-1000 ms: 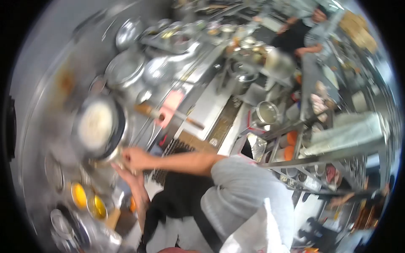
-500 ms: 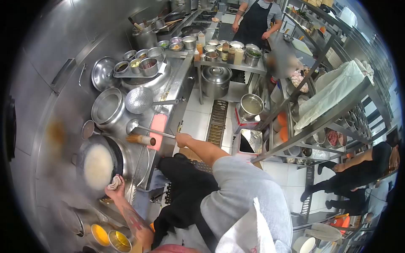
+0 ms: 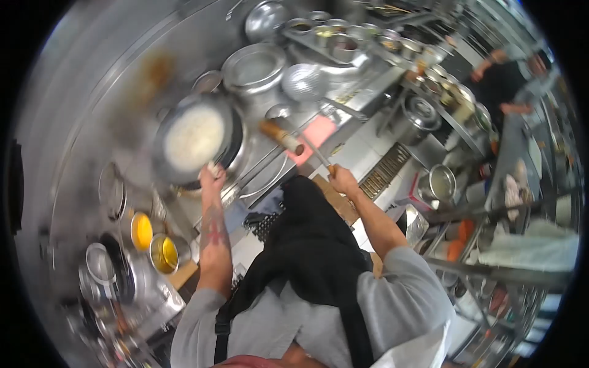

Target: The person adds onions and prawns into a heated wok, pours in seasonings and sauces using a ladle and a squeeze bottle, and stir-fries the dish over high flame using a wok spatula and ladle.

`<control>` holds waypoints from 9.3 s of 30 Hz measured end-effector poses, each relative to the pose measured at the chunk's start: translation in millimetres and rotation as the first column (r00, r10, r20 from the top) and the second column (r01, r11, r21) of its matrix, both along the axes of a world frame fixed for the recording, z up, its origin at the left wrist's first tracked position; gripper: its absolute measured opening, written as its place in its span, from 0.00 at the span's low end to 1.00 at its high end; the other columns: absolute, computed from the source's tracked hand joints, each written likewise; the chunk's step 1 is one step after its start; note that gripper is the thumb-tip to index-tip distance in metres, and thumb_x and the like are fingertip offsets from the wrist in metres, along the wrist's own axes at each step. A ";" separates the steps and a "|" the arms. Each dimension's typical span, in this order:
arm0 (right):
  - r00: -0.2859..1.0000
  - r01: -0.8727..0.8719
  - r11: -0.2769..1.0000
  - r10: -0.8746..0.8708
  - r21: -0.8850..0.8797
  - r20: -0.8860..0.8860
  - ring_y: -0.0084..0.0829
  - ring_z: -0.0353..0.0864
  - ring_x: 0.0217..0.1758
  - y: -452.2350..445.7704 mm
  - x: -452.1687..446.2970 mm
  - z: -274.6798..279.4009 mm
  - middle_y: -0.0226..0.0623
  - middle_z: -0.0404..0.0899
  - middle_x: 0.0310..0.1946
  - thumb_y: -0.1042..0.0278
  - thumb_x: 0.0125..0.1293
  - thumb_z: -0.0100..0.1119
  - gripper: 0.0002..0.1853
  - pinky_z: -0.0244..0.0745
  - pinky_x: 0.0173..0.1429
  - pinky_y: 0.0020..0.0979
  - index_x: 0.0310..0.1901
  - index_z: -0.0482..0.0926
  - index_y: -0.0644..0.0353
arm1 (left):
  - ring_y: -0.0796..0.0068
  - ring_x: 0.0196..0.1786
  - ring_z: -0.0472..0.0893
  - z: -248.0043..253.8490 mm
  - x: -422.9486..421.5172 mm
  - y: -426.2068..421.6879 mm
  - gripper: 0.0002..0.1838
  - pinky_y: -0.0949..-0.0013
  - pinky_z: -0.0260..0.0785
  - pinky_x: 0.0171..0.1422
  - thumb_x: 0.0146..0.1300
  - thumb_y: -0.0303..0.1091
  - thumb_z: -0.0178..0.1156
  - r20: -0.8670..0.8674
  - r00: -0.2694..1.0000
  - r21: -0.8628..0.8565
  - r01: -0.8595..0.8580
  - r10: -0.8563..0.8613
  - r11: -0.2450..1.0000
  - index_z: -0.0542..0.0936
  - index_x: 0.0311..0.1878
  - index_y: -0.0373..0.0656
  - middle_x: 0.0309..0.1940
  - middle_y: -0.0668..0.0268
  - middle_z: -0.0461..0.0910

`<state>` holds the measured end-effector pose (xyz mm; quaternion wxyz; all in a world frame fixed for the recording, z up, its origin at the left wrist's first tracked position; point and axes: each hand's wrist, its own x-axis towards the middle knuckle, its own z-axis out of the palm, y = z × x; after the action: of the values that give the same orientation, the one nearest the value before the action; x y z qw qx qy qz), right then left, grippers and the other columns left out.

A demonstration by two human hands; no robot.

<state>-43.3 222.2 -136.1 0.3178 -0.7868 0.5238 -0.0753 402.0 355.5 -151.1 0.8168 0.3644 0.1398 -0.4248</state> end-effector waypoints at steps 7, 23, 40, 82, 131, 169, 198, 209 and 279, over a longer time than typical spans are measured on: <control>0.913 -0.060 0.963 -0.055 0.264 0.405 0.29 0.75 0.18 15.7 0.4 41.9 0.39 0.74 0.18 0.58 0.64 0.56 0.13 0.71 0.25 0.32 0.37 0.74 0.62 | 0.73 0.17 0.71 63.5 -73.4 50.5 0.13 0.73 0.57 0.14 0.68 0.40 0.46 0.104 0.992 0.208 -0.094 0.074 0.973 0.70 0.30 0.44 0.19 0.65 0.70; 0.857 -0.416 0.864 0.268 0.284 0.440 0.21 0.67 0.12 -239.5 25.3 152.7 0.28 0.68 0.15 0.61 0.66 0.55 0.11 0.63 0.16 0.27 0.37 0.73 0.62 | 0.71 0.15 0.70 102.4 -218.5 -15.6 0.17 0.75 0.56 0.12 0.71 0.42 0.44 0.139 0.987 0.149 -0.105 0.085 0.983 0.71 0.34 0.37 0.22 0.58 0.75; 0.909 -0.381 0.850 0.272 0.364 0.316 0.24 0.67 0.11 -385.6 -112.8 113.9 0.32 0.68 0.14 0.62 0.67 0.51 0.12 0.61 0.12 0.31 0.35 0.69 0.63 | 0.78 0.14 0.66 134.7 -342.2 -176.6 0.18 0.77 0.53 0.13 0.70 0.41 0.45 0.112 0.991 0.268 -0.108 0.080 0.957 0.72 0.32 0.36 0.21 0.61 0.71; 0.885 -0.355 0.808 0.128 0.471 0.448 0.32 0.76 0.17 -342.8 -104.2 31.7 0.41 0.74 0.19 0.63 0.67 0.50 0.13 0.69 0.22 0.36 0.37 0.71 0.69 | 0.79 0.16 0.64 207.9 -287.6 -203.1 0.11 0.79 0.50 0.14 0.66 0.35 0.49 0.237 0.970 0.390 -0.053 -0.045 0.919 0.71 0.27 0.44 0.20 0.68 0.69; 0.862 -0.316 0.940 0.228 0.129 0.453 0.62 0.78 0.38 -325.6 -99.9 51.2 0.64 0.78 0.29 0.67 0.63 0.53 0.14 0.72 0.46 0.53 0.40 0.70 0.74 | 0.76 0.15 0.68 282.4 -210.8 -226.7 0.12 0.78 0.52 0.12 0.66 0.37 0.51 0.412 0.871 0.624 -0.054 -0.269 0.780 0.72 0.29 0.40 0.21 0.61 0.74; 0.852 -0.517 0.728 0.486 -0.449 -0.193 0.51 0.80 0.27 -389.5 -149.2 69.5 0.48 0.79 0.28 0.60 0.70 0.49 0.29 0.77 0.33 0.48 0.71 0.57 0.41 | 0.70 0.14 0.71 244.8 -129.6 -174.9 0.11 0.74 0.54 0.11 0.68 0.37 0.50 0.483 0.856 0.542 -0.128 -0.183 0.830 0.71 0.34 0.39 0.20 0.60 0.74; 0.636 -0.535 0.268 -0.497 0.802 0.590 0.17 0.66 0.18 -150.4 261.2 240.0 0.26 0.66 0.21 0.74 0.66 0.46 0.04 0.64 0.20 0.18 0.34 0.68 0.65 | 0.70 0.17 0.68 24.9 -6.9 44.9 0.11 0.69 0.54 0.13 0.71 0.38 0.42 0.150 0.989 -0.024 0.015 -0.012 1.000 0.67 0.35 0.42 0.21 0.62 0.69; 0.837 -0.381 0.420 -0.221 0.824 0.500 0.14 0.63 0.17 -44.7 183.4 248.5 0.27 0.68 0.22 0.69 0.69 0.50 0.13 0.58 0.16 0.18 0.50 0.70 0.69 | 0.71 0.23 0.73 56.3 -27.6 52.5 0.11 0.68 0.60 0.20 0.67 0.39 0.44 0.015 0.999 -0.051 0.036 -0.036 0.998 0.72 0.35 0.44 0.22 0.62 0.73; 0.791 -0.612 0.516 0.402 0.599 0.462 0.16 0.62 0.12 72.0 158.2 190.4 0.28 0.65 0.21 0.71 0.69 0.51 0.08 0.56 0.12 0.21 0.46 0.69 0.63 | 0.58 0.42 0.78 -28.0 -105.5 135.9 0.32 0.55 0.69 0.45 0.62 0.65 0.48 0.359 0.572 0.878 -0.475 -0.737 0.060 0.83 0.43 0.43 0.39 0.57 0.79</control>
<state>114.9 294.1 54.3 0.6756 -0.6958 0.2060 0.1303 296.6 491.5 -179.1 0.2361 0.9676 -0.0404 -0.0794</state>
